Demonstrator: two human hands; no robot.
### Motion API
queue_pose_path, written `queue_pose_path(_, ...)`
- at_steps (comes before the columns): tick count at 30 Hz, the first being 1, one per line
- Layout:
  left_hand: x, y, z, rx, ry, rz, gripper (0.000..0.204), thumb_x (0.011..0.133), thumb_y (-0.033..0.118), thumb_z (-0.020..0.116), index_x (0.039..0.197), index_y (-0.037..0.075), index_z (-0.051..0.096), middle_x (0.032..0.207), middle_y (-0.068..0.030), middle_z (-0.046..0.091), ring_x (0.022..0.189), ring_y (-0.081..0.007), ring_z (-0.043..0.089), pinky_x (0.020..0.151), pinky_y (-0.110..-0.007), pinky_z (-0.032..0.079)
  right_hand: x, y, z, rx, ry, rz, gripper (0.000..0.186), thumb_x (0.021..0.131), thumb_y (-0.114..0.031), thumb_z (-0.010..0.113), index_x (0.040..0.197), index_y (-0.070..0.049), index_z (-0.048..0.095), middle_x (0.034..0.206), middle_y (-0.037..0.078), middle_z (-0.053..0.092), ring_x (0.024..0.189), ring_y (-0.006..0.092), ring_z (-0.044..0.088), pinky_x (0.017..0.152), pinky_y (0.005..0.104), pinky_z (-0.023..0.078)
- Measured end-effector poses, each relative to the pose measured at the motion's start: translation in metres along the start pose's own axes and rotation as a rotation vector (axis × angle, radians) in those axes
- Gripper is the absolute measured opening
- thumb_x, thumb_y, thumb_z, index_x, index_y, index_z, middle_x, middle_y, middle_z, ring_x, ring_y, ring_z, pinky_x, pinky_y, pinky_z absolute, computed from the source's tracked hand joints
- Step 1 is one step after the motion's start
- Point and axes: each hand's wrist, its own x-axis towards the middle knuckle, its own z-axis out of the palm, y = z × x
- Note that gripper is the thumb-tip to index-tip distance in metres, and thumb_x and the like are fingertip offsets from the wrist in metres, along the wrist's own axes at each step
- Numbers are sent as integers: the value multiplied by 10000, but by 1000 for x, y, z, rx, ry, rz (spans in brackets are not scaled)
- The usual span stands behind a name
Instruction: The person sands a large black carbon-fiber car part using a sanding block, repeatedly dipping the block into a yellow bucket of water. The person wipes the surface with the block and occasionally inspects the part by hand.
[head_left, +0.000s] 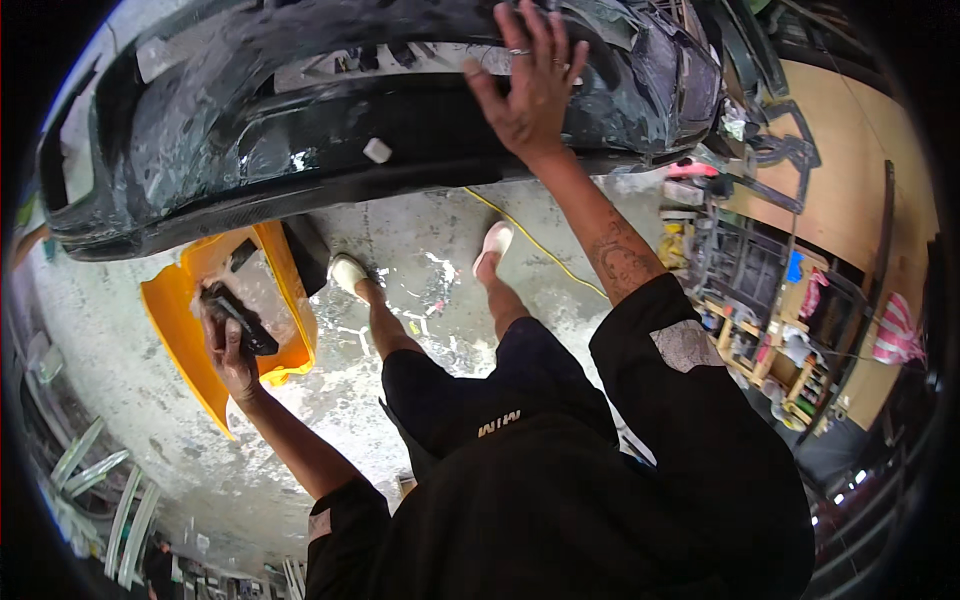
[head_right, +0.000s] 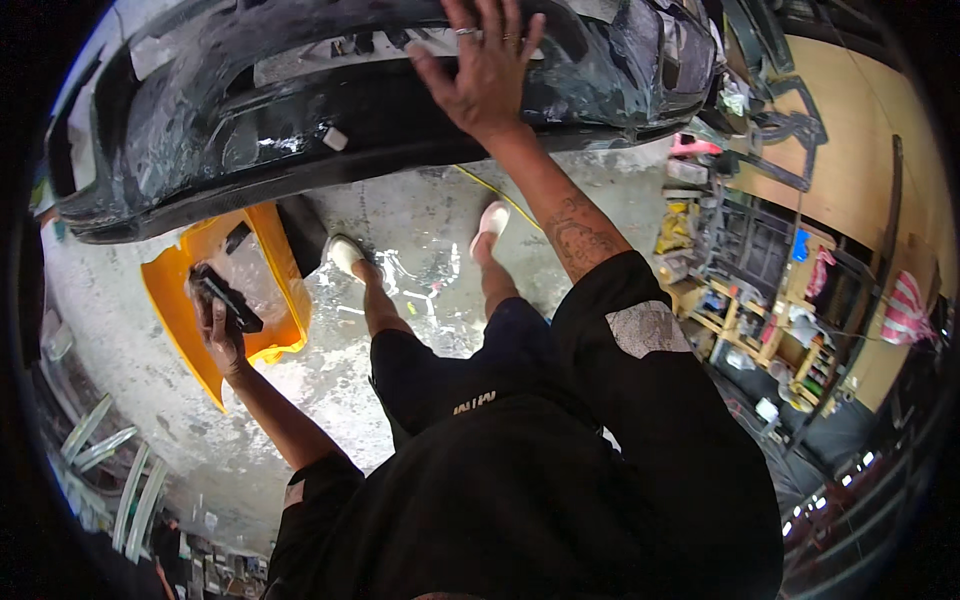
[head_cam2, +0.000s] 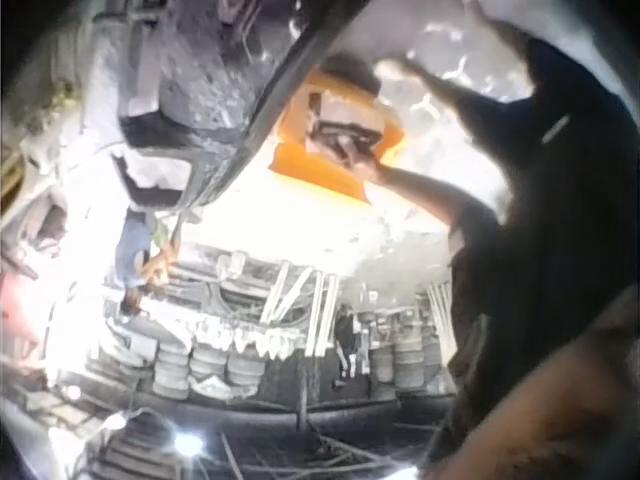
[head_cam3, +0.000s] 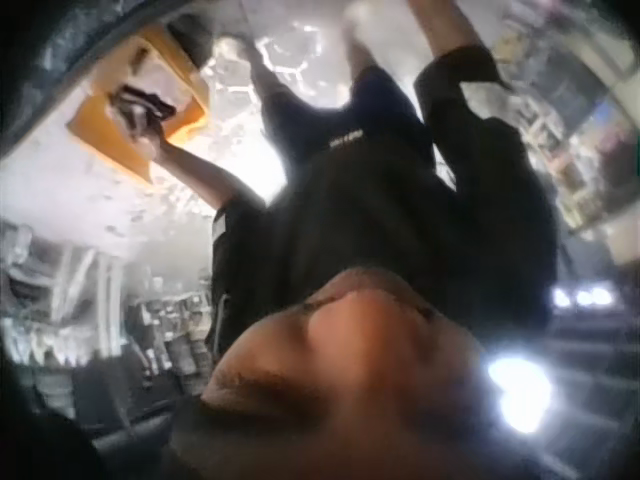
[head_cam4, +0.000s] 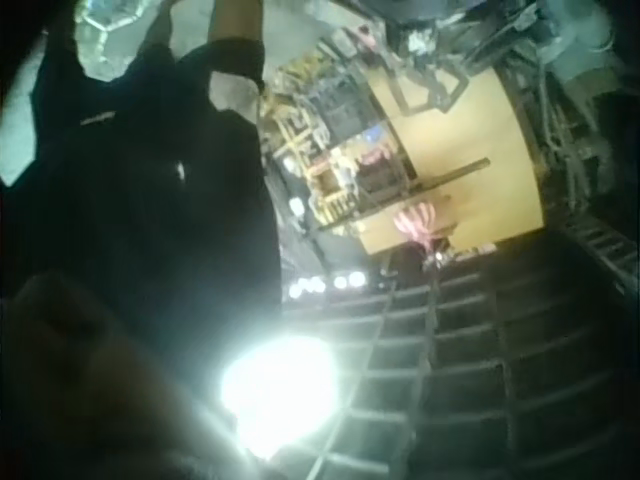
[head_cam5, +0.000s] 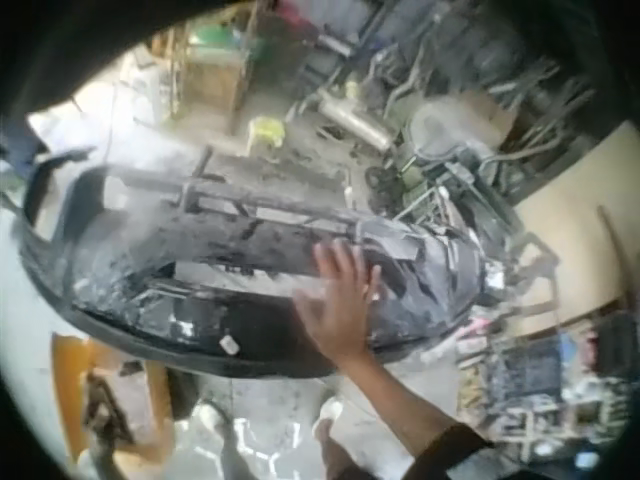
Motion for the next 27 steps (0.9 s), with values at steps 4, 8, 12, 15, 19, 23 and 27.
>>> queue_pose_path(4, -55, 152, 219, 444, -353, 221, 640, 885, 13, 656, 1505, -16, 500, 1591, -165, 470, 1414, -257, 485, 1163, -375, 370, -37, 63, -64, 504, -109, -240, 637, 944, -466, 700, 1506, -217, 530, 1678, 83, 282, 1560, 389, 183, 1232, 653, 90)
queue_pose_path(8, -86, 187, 500, 1056, -710, 309, 607, 932, 121, 673, 1513, 121, 496, 1395, -196, 612, 1245, -392, 618, 985, -451, 541, -92, 202, -116, 543, -306, -397, 555, 926, -389, 715, 1439, -207, 608, 1700, 73, 247, 1590, 373, 100, 1249, 644, 67)
queue_pose_path(12, -105, 152, 643, 1267, -626, 560, 464, 974, 161, 637, 1434, 156, 576, 1161, -163, 688, 977, -394, 690, 822, -474, 554, -103, 309, -135, 508, -488, -463, 586, 838, -229, 765, 1407, -204, 628, 1691, 29, 270, 1587, 329, 143, 1272, 610, 70)
queue_pose_path(15, -123, 153, 679, 1331, -516, 460, 507, 960, 147, 653, 1458, 148, 558, 1193, -180, 682, 1010, -408, 683, 859, -465, 553, -89, 354, -136, 396, -381, -576, 585, 837, -201, 779, 1401, -211, 627, 1678, 44, 289, 1577, 337, 170, 1268, 618, 102)
queue_pose_path(19, -154, 135, 668, 1099, -317, 269, 582, 929, 96, 686, 1489, 146, 537, 1240, -218, 672, 1085, -428, 660, 917, -445, 544, -27, 362, -139, 657, -158, -459, 668, 890, -370, 760, 1507, -271, 525, 1671, 92, 276, 1554, 394, 200, 1237, 642, 171)
queue_pose_path(23, -209, 78, 628, 933, -16, 255, 603, 921, 47, 707, 1494, 87, 524, 1279, -246, 667, 1133, -404, 669, 958, -416, 533, 26, 312, -121, 576, 20, -572, 750, 859, -554, 757, 1513, -276, 515, 1626, 95, 381, 1502, 377, 336, 1205, 592, 291)
queue_pose_path(27, -254, 20, 610, 769, 239, 323, 609, 949, 66, 694, 1519, 60, 476, 1242, -257, 670, 1116, -402, 681, 931, -429, 547, 32, 285, -85, 621, -285, -556, 802, 830, -652, 739, 1507, -282, 518, 1533, 93, 522, 1398, 347, 500, 1131, 522, 409)
